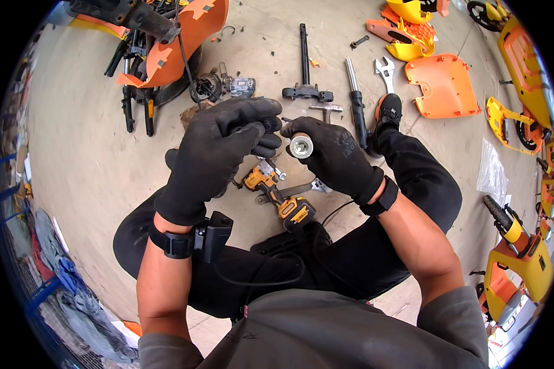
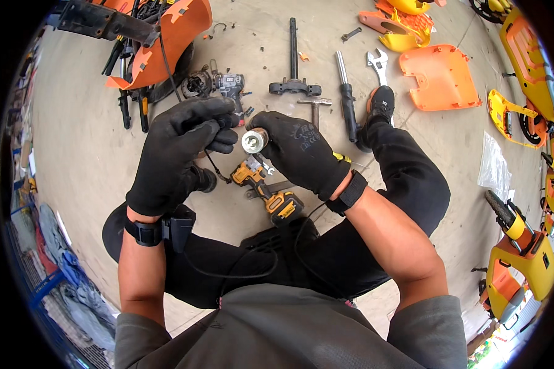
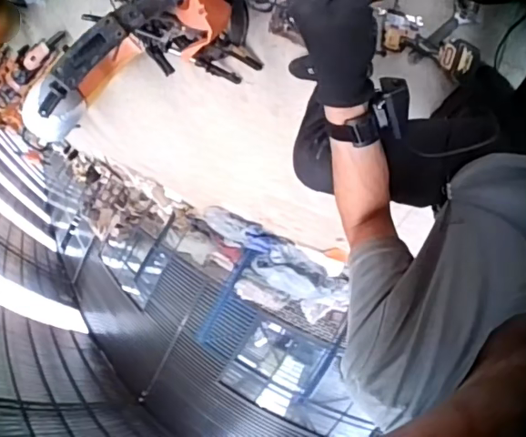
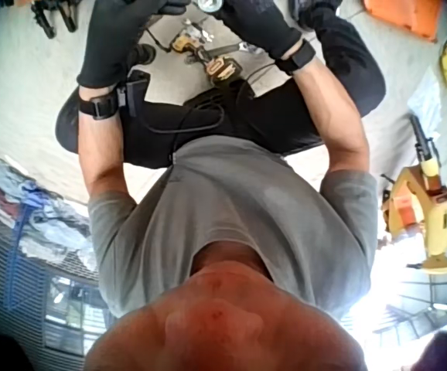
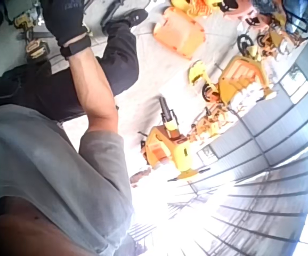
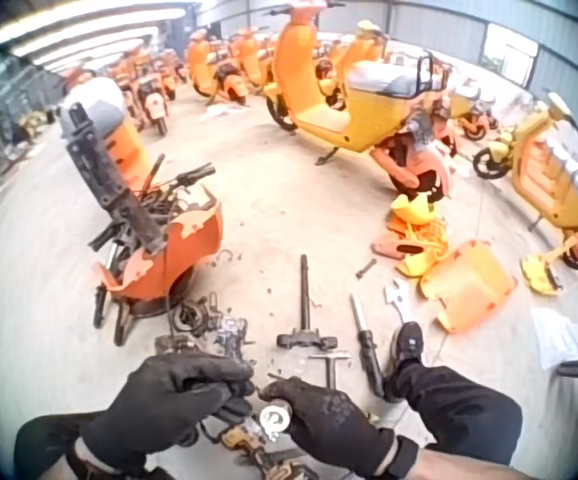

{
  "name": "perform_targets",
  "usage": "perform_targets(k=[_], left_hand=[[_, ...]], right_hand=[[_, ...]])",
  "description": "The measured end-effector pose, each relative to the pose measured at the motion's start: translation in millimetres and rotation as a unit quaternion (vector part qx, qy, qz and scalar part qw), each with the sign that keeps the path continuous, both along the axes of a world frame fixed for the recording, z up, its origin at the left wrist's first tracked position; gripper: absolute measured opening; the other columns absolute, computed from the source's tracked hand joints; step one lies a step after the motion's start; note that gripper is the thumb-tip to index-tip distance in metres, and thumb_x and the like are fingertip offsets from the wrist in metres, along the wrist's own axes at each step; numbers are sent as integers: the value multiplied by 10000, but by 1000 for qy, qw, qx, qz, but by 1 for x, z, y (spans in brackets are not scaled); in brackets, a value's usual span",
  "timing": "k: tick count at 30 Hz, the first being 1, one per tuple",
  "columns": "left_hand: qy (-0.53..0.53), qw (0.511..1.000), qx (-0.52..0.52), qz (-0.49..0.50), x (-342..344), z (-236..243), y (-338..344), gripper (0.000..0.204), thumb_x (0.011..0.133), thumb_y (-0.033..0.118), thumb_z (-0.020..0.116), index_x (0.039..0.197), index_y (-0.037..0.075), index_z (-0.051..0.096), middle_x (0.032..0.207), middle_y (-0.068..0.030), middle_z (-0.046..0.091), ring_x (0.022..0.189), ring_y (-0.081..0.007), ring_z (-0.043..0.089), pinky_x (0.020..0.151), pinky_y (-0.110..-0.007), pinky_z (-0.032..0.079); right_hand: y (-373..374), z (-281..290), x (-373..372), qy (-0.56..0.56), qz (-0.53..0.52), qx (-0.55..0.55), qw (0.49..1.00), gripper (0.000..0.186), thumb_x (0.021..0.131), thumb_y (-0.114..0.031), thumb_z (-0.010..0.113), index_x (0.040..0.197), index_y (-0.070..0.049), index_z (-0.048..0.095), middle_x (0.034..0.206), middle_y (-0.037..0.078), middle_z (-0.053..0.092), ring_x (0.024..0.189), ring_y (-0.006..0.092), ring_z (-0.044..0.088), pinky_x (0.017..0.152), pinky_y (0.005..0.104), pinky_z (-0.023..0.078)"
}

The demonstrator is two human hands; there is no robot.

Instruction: The person removes internal components from motorcycle front forks by tapping a metal rod with a hammer, then picks up and examines a triple tree clamp.

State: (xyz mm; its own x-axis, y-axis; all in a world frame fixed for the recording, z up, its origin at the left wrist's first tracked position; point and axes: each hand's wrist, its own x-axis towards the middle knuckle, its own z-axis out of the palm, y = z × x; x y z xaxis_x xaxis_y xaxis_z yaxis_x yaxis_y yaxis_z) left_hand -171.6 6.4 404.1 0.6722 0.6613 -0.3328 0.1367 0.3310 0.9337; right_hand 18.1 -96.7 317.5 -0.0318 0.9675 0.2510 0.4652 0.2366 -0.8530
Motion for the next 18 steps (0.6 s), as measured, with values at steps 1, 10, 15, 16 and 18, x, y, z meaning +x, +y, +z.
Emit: perform_targets(k=[1,10,15,16,18], left_hand=[[-3,1000,-5,1,0,-1,0,342,943,8,499,1263,-74,591,1129,-159,679,934,-179,671,873,-311,551],[-3,1000,-22,1,1,-2,-1,383,932,-4,512,1304,-70,571,1138,-156,676,974,-183,675,891,-312,548],[-14,1000,-2,-11,0,-5,-1,401,919,12,536,1310,-76,559,1134,-149,673,976,-181,676,905,-308,545],[-9,1000,12,-20,-1,-5,0,404,916,15,538,1309,-75,559,1132,-147,673,980,-183,677,907,-309,546],[1,998,41,-36,-2,-5,1,410,910,21,544,1308,-75,558,1128,-144,673,987,-186,677,912,-311,547]], right_hand=[[1,1,0,-2,0,-5,1000,292,821,-29,689,1101,-44,609,982,174,667,894,381,658,780,423,526],[-1,-1,-1,-9,-5,-14,1000,269,825,-10,672,1081,-38,598,951,181,663,874,383,659,761,420,526],[-3,-4,0,-1,-7,-19,1000,279,828,-18,675,1091,-35,583,937,185,660,856,386,660,743,423,525],[-3,-3,0,3,-5,-21,1000,282,828,-16,676,1093,-36,582,937,185,661,859,386,660,745,423,525],[-2,-1,-1,10,-1,-26,1000,287,826,-12,677,1095,-37,581,939,185,662,865,386,660,749,422,524]])
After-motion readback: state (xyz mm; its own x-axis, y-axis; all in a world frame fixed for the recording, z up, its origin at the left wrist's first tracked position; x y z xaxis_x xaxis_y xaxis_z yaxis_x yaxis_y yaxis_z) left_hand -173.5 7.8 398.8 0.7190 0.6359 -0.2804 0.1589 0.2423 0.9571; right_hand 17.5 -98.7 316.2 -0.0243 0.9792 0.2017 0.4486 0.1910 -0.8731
